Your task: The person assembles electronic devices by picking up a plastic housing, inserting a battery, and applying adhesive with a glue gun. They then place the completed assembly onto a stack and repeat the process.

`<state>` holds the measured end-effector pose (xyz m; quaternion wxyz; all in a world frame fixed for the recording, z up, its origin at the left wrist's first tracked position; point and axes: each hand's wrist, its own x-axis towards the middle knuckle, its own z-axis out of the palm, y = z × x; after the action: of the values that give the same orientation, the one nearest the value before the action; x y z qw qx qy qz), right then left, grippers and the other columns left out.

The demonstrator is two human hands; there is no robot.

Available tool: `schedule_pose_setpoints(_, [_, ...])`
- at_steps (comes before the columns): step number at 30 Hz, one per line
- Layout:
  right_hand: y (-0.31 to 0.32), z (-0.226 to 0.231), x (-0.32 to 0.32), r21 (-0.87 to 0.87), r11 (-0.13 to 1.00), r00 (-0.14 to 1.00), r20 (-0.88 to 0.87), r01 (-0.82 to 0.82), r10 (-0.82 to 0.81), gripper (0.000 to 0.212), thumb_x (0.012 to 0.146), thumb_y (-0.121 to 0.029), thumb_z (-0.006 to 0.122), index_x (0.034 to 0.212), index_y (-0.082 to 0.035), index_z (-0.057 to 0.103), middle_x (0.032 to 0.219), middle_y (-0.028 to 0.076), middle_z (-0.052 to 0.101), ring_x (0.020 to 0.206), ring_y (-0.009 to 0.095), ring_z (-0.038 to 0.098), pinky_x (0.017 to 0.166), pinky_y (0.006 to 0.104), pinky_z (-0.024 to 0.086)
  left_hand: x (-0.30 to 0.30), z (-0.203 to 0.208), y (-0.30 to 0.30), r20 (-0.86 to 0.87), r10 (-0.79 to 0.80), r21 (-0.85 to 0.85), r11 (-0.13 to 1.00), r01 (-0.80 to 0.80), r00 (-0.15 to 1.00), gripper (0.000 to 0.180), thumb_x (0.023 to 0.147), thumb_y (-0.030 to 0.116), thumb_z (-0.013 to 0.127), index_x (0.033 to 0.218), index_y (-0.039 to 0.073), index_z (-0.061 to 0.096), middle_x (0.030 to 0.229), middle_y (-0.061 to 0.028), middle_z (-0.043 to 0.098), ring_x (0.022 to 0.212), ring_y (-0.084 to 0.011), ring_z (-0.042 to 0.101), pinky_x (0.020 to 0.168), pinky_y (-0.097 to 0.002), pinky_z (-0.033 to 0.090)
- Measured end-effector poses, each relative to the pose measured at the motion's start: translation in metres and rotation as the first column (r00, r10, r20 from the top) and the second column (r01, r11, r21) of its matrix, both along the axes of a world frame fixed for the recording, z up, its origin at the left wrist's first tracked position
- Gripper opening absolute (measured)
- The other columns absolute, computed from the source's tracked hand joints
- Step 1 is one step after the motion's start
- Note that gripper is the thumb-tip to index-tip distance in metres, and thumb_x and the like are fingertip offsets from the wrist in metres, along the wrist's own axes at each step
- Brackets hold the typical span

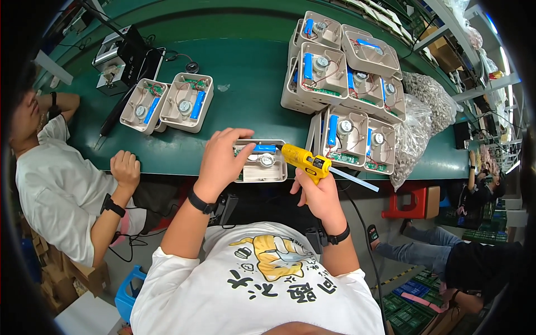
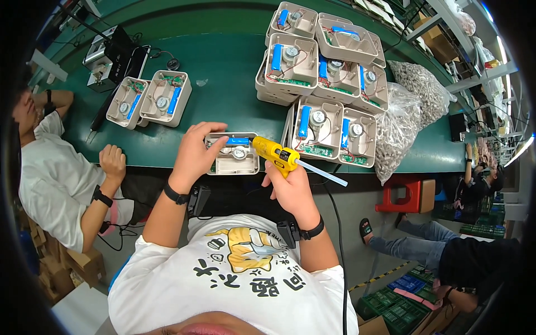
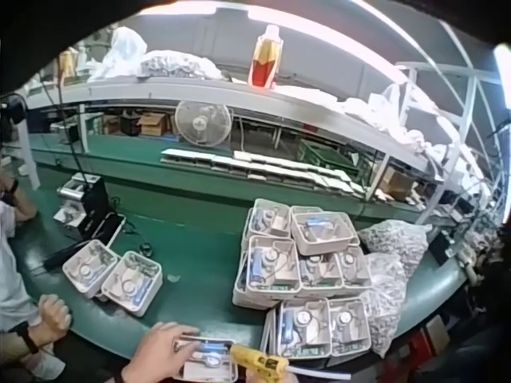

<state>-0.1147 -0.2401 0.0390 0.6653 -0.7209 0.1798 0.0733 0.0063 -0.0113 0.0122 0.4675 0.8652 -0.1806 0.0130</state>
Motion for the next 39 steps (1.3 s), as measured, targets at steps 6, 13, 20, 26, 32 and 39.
schedule_pose_setpoints(6, [-0.004,-0.001,0.002,0.001,1.000,0.996,-0.082,-0.018,0.018,0.024,0.108,-0.022,0.065,0.107,0.002,0.064,0.074,0.005,0.068,0.048,0.008,0.056,0.043,0.0226,0.046,0.006,0.001,0.003,-0.074,-0.079,0.026,0.996,0.081,0.994,0.018,0.093,0.014,0.076,0.109,0.009,0.080,0.100,-0.0098,0.076,0.096,-0.0329,0.065,0.089,-0.0438,0.051])
schedule_pose_setpoints(13, [0.006,0.015,-0.004,-0.082,0.996,0.999,-0.042,0.018,-0.021,0.027,0.108,-0.021,0.064,0.118,0.004,0.066,0.074,0.005,0.069,0.048,0.008,0.056,0.043,0.0226,0.046,0.001,-0.011,0.005,-0.076,-0.064,0.032,0.997,0.067,0.995,0.020,0.098,0.021,0.071,0.113,0.010,0.079,0.106,-0.0082,0.073,0.101,-0.0319,0.063,0.094,-0.0440,0.047])
schedule_pose_setpoints(20, [0.001,0.009,-0.010,0.022,1.000,1.000,-0.022,-0.007,0.008,0.030,0.108,-0.020,0.065,0.126,0.004,0.066,0.075,0.005,0.070,0.048,0.007,0.056,0.043,0.0227,0.046,-0.008,-0.005,0.006,-0.014,-0.118,0.128,0.985,0.119,0.993,0.030,0.096,0.016,0.065,0.123,0.012,0.075,0.120,-0.0063,0.067,0.115,-0.0307,0.057,0.103,-0.0442,0.040])
schedule_pose_setpoints(26, [0.000,0.007,-0.007,-0.007,1.000,0.993,-0.122,0.001,-0.002,0.029,0.108,-0.021,0.064,0.123,0.004,0.068,0.074,0.005,0.069,0.048,0.007,0.056,0.044,0.0225,0.046,-0.002,-0.012,0.015,-0.053,-0.187,0.101,0.976,0.192,0.981,0.041,0.092,0.011,0.058,0.130,0.014,0.072,0.126,-0.0053,0.063,0.122,-0.0297,0.053,0.108,-0.0433,0.036])
schedule_pose_setpoints(32, [0.005,0.022,-0.008,-0.047,0.999,0.998,-0.069,-0.020,0.017,0.028,0.107,-0.022,0.066,0.119,0.003,0.068,0.075,0.005,0.070,0.050,0.007,0.057,0.045,0.0225,0.047,0.001,-0.010,0.019,-0.087,-0.236,0.110,0.963,0.245,0.968,0.042,0.093,0.007,0.058,0.133,0.013,0.070,0.132,-0.0042,0.064,0.126,-0.0267,0.053,0.109,-0.0405,0.034])
schedule_pose_setpoints(39, [0.024,0.023,0.015,0.059,0.993,0.995,0.001,-0.099,0.099,0.027,0.106,-0.023,0.067,0.116,0.002,0.069,0.077,0.005,0.071,0.050,0.008,0.056,0.045,0.0232,0.047,0.003,-0.013,0.019,-0.076,-0.239,0.056,0.968,0.243,0.968,0.046,0.091,0.008,0.053,0.134,0.015,0.069,0.136,-0.0048,0.062,0.128,-0.0266,0.051,0.111,-0.0412,0.032])
